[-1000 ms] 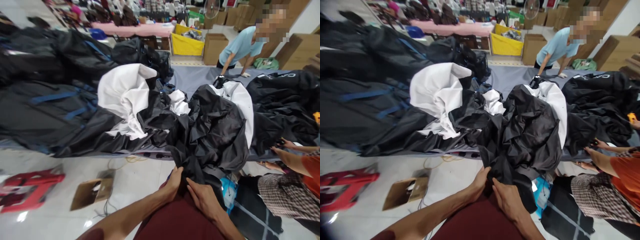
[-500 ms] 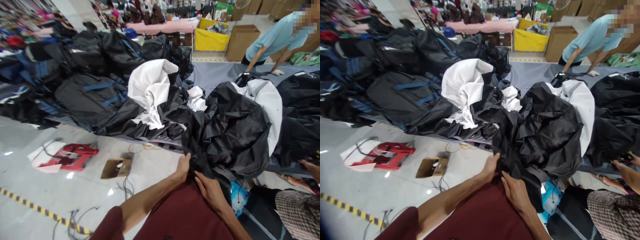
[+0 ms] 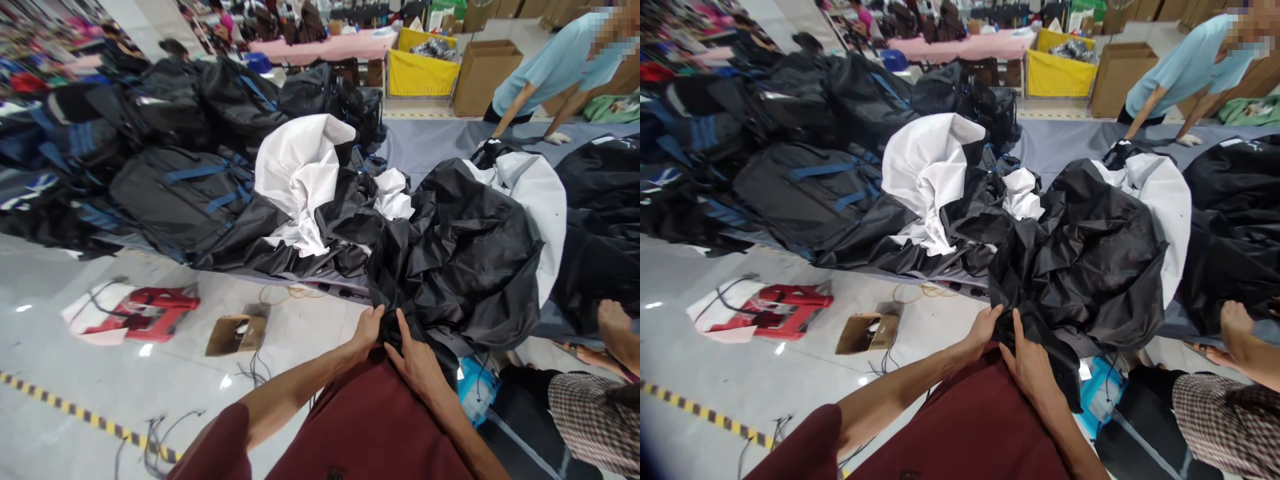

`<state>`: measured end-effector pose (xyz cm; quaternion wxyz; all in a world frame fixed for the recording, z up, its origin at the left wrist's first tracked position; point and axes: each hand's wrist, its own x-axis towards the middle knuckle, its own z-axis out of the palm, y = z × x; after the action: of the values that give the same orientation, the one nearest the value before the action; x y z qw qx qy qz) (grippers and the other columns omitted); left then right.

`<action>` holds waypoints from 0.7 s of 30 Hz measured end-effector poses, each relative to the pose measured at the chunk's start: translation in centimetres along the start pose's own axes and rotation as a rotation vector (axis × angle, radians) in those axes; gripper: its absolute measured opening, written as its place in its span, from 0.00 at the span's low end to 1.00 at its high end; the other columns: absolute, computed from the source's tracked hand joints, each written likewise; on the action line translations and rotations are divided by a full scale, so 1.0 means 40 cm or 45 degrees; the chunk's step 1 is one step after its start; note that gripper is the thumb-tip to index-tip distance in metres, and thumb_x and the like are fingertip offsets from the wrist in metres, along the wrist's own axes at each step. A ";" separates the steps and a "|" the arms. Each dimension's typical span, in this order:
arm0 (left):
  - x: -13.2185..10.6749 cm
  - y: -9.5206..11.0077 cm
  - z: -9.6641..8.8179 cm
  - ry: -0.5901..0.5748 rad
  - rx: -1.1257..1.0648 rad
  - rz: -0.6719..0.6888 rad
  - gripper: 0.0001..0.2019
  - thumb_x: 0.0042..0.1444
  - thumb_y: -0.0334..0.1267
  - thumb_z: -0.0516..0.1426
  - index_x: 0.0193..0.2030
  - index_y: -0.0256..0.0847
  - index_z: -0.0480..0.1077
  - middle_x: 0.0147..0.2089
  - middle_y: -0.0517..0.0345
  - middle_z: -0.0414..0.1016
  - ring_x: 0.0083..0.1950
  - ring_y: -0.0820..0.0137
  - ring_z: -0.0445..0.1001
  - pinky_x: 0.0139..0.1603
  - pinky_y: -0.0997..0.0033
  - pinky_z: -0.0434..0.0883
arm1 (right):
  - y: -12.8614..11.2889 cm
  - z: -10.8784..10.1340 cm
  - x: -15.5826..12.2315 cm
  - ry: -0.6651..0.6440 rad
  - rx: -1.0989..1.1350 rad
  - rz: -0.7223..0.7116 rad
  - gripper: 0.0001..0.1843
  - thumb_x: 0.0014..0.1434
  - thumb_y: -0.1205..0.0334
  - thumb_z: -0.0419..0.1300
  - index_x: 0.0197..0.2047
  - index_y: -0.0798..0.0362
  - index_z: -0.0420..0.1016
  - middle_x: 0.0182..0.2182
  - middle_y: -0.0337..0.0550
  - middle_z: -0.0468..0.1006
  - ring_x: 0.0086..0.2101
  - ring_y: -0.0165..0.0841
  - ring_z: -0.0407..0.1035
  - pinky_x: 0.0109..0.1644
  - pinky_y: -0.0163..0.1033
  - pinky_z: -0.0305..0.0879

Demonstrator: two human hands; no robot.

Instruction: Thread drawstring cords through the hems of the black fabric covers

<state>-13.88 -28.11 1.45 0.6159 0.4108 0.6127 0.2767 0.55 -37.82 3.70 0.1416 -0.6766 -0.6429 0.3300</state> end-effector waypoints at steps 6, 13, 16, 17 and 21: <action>0.051 0.014 -0.045 -0.232 -0.114 -0.235 0.25 0.56 0.61 0.68 0.42 0.38 0.77 0.39 0.49 0.82 0.37 0.64 0.76 0.37 0.67 0.70 | 0.013 0.000 -0.003 -0.046 0.214 -0.039 0.28 0.79 0.50 0.51 0.75 0.54 0.66 0.35 0.47 0.86 0.34 0.41 0.83 0.38 0.36 0.68; 0.175 0.090 -0.075 0.092 -0.245 -0.084 0.30 0.42 0.63 0.74 0.31 0.38 0.70 0.29 0.56 0.74 0.31 0.68 0.72 0.37 0.67 0.71 | 0.005 0.003 0.000 -0.026 0.184 -0.055 0.27 0.79 0.51 0.52 0.74 0.55 0.69 0.36 0.48 0.87 0.35 0.43 0.84 0.39 0.37 0.69; 0.147 0.076 -0.024 0.018 -0.217 -0.052 0.30 0.41 0.64 0.72 0.28 0.39 0.69 0.26 0.59 0.71 0.30 0.69 0.70 0.36 0.68 0.69 | -0.017 -0.009 0.008 0.043 0.149 -0.028 0.22 0.77 0.55 0.56 0.69 0.51 0.73 0.39 0.48 0.88 0.38 0.41 0.85 0.40 0.35 0.69; 0.135 0.064 -0.007 -0.009 -0.204 -0.032 0.29 0.41 0.64 0.72 0.29 0.39 0.70 0.27 0.59 0.72 0.31 0.68 0.70 0.36 0.67 0.70 | -0.024 -0.011 0.015 0.069 0.126 -0.008 0.20 0.76 0.56 0.58 0.66 0.49 0.76 0.40 0.48 0.89 0.39 0.41 0.85 0.41 0.35 0.69; 0.141 0.028 0.030 0.043 -0.250 -0.046 0.22 0.49 0.55 0.70 0.39 0.38 0.75 0.31 0.57 0.77 0.33 0.64 0.75 0.34 0.66 0.71 | -0.033 -0.017 0.059 0.191 0.034 0.102 0.15 0.72 0.54 0.63 0.59 0.47 0.79 0.45 0.47 0.88 0.43 0.44 0.84 0.43 0.37 0.72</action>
<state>-11.97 -22.99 -0.67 0.6476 0.3325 0.6003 0.3312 -0.14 -35.22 4.38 0.1852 -0.7227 -0.5983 0.2923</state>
